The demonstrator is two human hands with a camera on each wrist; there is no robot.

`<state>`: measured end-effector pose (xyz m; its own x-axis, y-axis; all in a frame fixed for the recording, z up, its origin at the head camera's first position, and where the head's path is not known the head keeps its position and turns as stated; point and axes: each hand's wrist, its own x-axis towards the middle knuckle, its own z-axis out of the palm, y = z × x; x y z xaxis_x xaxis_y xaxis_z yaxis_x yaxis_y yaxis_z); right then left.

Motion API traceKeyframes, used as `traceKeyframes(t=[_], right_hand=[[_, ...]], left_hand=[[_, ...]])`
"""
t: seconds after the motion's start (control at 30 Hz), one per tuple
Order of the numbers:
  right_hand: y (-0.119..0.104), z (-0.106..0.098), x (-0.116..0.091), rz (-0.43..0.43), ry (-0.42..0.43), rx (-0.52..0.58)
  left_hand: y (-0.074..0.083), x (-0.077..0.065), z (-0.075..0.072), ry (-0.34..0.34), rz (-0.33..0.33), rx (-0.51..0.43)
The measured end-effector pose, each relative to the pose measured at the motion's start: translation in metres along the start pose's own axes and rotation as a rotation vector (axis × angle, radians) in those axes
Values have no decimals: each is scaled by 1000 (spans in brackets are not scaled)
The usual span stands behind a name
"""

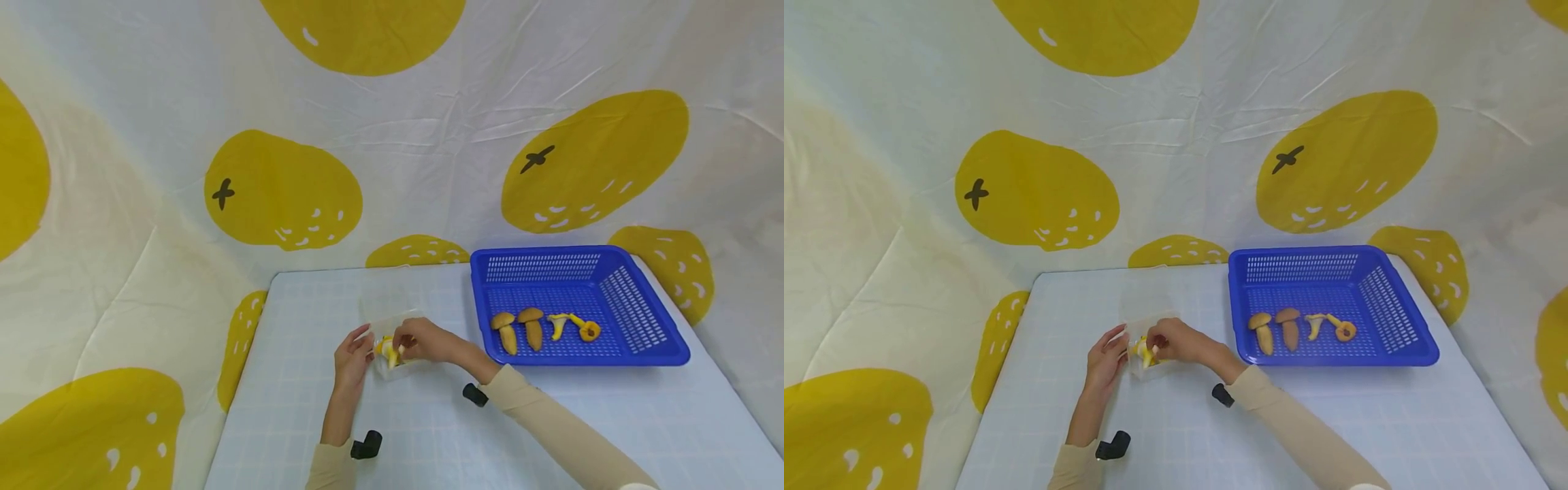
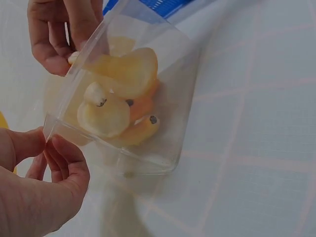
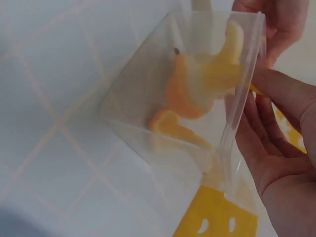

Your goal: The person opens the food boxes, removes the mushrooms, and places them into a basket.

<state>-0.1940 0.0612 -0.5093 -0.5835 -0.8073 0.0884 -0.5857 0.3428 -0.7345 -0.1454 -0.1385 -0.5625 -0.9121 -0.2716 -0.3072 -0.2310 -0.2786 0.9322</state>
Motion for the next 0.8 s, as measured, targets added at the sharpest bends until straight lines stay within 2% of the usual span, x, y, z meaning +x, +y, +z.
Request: traceKeyframes(t=[0.17, 0.4, 0.53, 0.63, 0.8], right_hand=[[1, -9, 0, -2, 57, 126], [1, -28, -4, 53, 144, 245], [2, -42, -12, 107, 152, 292], [5, -54, -19, 160, 166, 367], [11, -76, -31, 227, 220, 458]], left_hand=[[1, 0, -1, 0, 7, -4], [0, 0, -2, 4, -4, 1], [0, 1, -2, 0, -16, 10], [1, 0, -2, -1, -27, 12], [1, 0, -1, 5, -38, 21]])
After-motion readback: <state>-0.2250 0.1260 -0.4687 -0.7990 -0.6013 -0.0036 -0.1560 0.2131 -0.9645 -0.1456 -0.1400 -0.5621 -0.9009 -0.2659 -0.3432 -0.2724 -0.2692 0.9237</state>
